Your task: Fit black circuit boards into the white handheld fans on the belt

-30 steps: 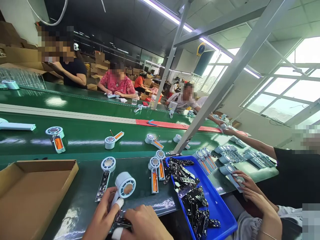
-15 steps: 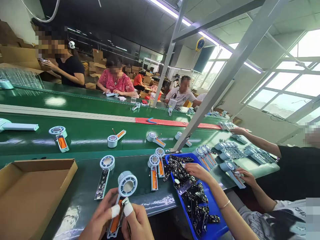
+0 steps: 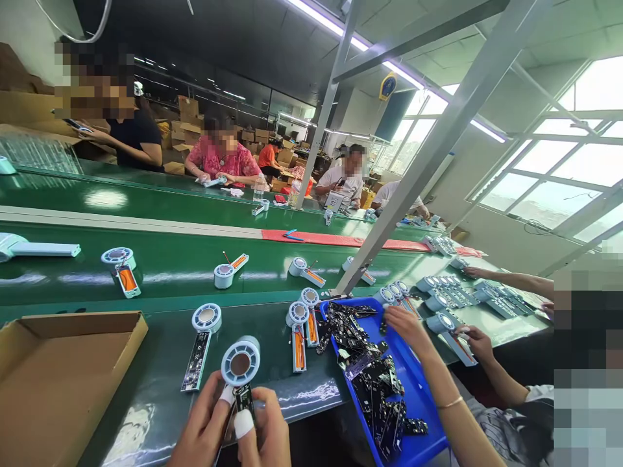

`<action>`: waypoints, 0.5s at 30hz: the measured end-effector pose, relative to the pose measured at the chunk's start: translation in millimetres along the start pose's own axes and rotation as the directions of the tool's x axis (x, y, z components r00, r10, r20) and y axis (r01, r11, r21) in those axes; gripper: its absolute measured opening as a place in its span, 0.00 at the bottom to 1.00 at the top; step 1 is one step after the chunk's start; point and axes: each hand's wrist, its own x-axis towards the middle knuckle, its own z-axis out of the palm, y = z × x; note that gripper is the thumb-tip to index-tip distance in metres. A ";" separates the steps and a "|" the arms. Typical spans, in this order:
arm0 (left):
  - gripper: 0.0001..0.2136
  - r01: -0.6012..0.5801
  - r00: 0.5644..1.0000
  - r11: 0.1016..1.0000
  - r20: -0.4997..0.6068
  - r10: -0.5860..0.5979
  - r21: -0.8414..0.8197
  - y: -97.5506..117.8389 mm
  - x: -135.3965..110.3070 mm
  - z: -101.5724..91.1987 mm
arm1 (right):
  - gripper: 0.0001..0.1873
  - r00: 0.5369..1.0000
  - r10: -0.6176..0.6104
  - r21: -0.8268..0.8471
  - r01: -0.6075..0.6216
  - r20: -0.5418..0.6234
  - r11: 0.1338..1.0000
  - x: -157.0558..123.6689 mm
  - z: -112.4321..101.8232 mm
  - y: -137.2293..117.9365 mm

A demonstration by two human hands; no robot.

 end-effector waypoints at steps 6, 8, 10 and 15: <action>0.21 0.057 0.996 0.998 0.062 -0.059 0.041 7.6 6.6 -1.2 | 0.23 0.920 -0.375 -0.454 0.289 -0.110 0.842 -9.5 -4.1 21.0; 0.21 0.152 0.986 0.988 0.065 -0.152 0.009 10.2 5.8 -0.9 | 0.22 0.856 -0.503 -0.520 0.380 -0.115 0.765 -8.4 -3.8 25.1; 0.21 0.188 0.981 0.982 0.052 -0.186 -0.030 10.7 3.4 0.7 | 0.23 0.804 -0.587 -0.550 0.449 -0.095 0.704 -6.2 -2.6 29.5; 0.22 0.027 0.999 0.999 -0.043 -0.025 0.046 -1.8 -4.7 10.1 | 0.28 0.811 -0.585 -0.652 0.444 0.001 0.615 -4.7 -0.7 41.6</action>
